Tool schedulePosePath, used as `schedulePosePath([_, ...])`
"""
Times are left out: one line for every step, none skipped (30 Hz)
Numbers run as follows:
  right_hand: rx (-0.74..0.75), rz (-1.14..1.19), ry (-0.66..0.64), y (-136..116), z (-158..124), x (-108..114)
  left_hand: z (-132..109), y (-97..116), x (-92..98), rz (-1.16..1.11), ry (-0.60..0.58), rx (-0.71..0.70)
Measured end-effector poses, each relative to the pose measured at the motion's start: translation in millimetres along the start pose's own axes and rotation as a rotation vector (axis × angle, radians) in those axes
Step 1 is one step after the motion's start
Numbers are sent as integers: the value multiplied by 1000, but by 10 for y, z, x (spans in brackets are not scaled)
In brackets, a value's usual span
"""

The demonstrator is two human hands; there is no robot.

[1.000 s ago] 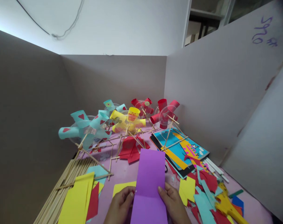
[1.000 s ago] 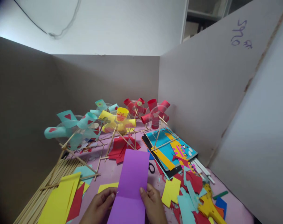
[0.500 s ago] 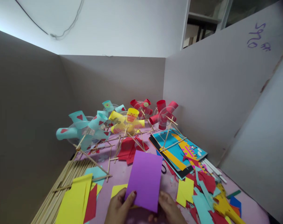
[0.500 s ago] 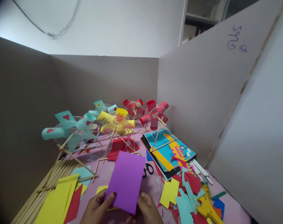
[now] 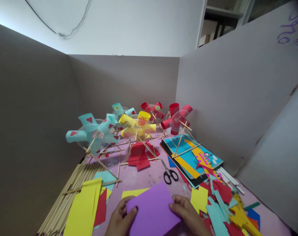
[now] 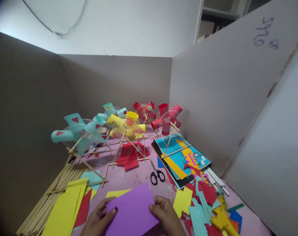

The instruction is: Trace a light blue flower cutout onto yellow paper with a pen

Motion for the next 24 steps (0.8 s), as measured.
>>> schedulePosePath([-45, -29, -16, 33, -5, -1, 9, -6, 36, 22, 36, 8])
schedulePosePath([-88, -60, -25, 72, -7, 4, 16, -10, 72, 58, 69, 10])
schedulePosePath([-125, -93, -32, 114, -7, 16, 22, -15, 107, 103, 98, 8])
schedulePosePath([-157, -129, -36, 157, -4, 32, 27, -21, 138, 152, 120, 1])
schedulePosePath([-182, -165, -37, 197, 3, 51, 33, -28, 165, 203, 135, -7])
schedulePosePath([-196, -199, -32, 232, 11, 70, 42, -35, 187, 253, 142, -13])
schedulePosePath([-204, -230, -21, 262, 21, 88, 54, -42, 204, 305, 147, -18])
schedulePosePath([-207, -259, -6, 286, 30, 102, 68, -46, 217, 365, 150, -24])
schedulePosePath([-209, -288, 11, 304, 39, 110, 85, -47, 226, 427, 152, -31])
schedulePosePath([-207, -316, 29, 316, 45, 113, 103, -45, 231, 492, 155, -40])
schedulePosePath([-202, -341, 48, 322, 48, 109, 122, -39, 233, 555, 159, -47])
schedulePosePath([-197, -364, 64, 322, 48, 99, 141, -32, 232, 615, 162, -55])
schedulePosePath([-192, -383, 77, 318, 46, 85, 157, -24, 229, 668, 163, -60])
schedulePosePath([-190, -399, 87, 311, 42, 68, 171, -17, 224, 715, 161, -65])
schedulePosePath([-190, -411, 94, 301, 37, 48, 183, -13, 219, 755, 159, -68])
schedulePosePath([-194, -422, 95, 289, 32, 29, 192, -13, 214, 788, 155, -72])
schedulePosePath([-201, -436, 93, 279, 29, 12, 199, -16, 210, 816, 150, -74])
schedulePosePath([-208, -451, 89, 270, 29, -2, 204, -23, 206, 840, 146, -77])
schedulePosePath([-212, -468, 84, 264, 31, -12, 207, -33, 203, 861, 140, -75])
schedulePosePath([-219, -488, 78, 264, 36, -15, 209, -46, 201, 880, 134, -73])
schedulePosePath([-222, -507, 75, 268, 42, -13, 209, -59, 199, 898, 130, -68])
schedulePosePath([-221, -523, 75, 277, 49, -6, 210, -72, 197, 913, 125, -64])
schedulePosePath([-216, -535, 80, 289, 57, 5, 210, -83, 196, 925, 122, -59])
schedulePosePath([-210, -543, 86, 303, 63, 18, 211, -92, 194, 935, 117, -56])
Point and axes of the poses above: each hand's wrist, its own z-axis towards the middle knuckle, its own x-axis out of the back of the hand, y = z × x, the point moved 1 cm from there along z, towards the middle knuckle, and after that the axes turned 14 degrees about z, right-handed, at the moved point
